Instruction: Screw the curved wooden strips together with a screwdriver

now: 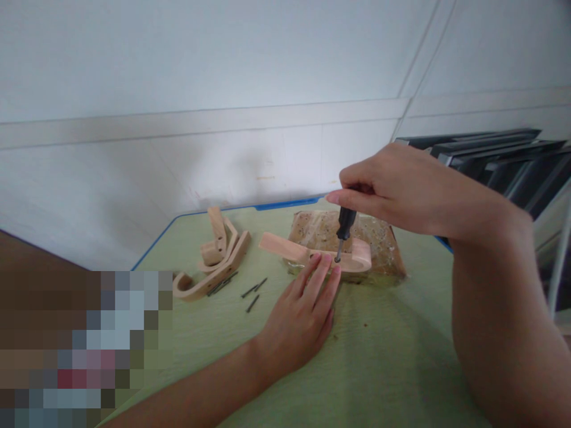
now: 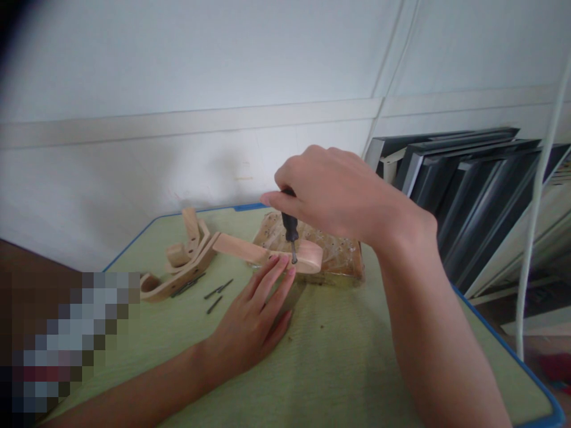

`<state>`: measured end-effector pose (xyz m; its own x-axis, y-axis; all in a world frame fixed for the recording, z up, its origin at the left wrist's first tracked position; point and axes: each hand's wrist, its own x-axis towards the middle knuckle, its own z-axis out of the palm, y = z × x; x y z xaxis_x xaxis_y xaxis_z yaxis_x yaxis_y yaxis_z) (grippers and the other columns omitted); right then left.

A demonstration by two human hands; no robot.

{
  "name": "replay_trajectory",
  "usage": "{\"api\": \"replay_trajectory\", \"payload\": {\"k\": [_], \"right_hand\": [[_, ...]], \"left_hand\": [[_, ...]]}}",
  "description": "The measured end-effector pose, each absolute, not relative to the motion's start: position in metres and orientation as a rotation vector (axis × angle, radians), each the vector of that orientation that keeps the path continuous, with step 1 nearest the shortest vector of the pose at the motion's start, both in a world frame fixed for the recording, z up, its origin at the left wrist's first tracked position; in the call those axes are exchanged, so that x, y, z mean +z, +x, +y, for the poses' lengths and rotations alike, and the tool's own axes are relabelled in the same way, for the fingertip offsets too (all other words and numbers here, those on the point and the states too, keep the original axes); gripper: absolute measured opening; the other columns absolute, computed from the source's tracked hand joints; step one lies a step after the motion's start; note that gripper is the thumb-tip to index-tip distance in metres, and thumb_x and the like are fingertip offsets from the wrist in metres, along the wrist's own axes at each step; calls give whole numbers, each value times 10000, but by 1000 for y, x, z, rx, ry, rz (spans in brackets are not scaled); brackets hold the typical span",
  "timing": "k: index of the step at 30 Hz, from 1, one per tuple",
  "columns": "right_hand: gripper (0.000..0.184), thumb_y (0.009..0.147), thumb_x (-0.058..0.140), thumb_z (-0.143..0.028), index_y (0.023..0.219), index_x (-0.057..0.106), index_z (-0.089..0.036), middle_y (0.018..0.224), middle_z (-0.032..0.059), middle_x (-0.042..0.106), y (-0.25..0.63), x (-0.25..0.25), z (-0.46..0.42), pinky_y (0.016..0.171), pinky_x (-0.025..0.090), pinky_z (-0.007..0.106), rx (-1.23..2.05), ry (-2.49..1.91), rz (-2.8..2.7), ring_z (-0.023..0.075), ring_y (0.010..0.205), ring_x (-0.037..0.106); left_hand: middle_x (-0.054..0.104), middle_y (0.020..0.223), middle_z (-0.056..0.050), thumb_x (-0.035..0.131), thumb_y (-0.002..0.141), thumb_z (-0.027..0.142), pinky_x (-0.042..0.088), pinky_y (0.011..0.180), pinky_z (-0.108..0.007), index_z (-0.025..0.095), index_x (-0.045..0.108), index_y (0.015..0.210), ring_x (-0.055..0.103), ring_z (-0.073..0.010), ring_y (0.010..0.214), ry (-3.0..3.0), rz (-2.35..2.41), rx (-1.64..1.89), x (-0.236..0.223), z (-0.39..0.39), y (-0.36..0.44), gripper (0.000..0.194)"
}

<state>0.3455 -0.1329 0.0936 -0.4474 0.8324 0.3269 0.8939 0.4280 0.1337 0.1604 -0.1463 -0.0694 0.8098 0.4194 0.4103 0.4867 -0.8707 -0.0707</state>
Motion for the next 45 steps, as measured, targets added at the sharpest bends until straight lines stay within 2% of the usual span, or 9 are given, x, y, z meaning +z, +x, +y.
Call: {"api": "replay_trajectory", "payload": {"k": [6,12,22,30,45], "right_hand": [[473,853,323,-475,543,472,-152,457,-20,359,343,94,-133,495,170,260,-302,-1469,-2504,79,457,291],[353,863,375,-406,718,577,-155,557,-19,492,341,95,-135,517,213,246,-106,-1292,-2564,80,508,385],[233,862,400,-292,940,586,-177,768,-3,591,347,96,-144,572,300,224,97,-1192,-2606,97,664,502],[247,859,415,-324,739,551,-156,602,-18,503,341,97,-141,528,244,230,-5,-1228,-2600,81,542,420],[288,862,398,-374,719,535,-164,566,-29,471,337,94,-139,508,210,231,-28,-1234,-2592,75,511,369]], "left_hand": [[207,1392,-196,416,805,162,300,1012,-474,36,251,1311,104,-312,1304,-2843,-716,-596,-69,-147,160,547],[208,1390,-201,428,801,164,285,1024,-464,28,259,1307,101,-313,1304,-2843,-706,-603,-69,-146,160,551],[201,1393,-199,427,793,156,286,1019,-475,31,248,1312,103,-314,1303,-2853,-714,-593,-69,-147,160,563],[212,1391,-195,412,801,159,300,1009,-484,36,241,1313,113,-316,1302,-2863,-725,-616,-70,-146,160,554],[199,1390,-204,427,793,158,275,1025,-474,27,244,1311,96,-314,1305,-2859,-721,-612,-70,-147,161,565]]}}
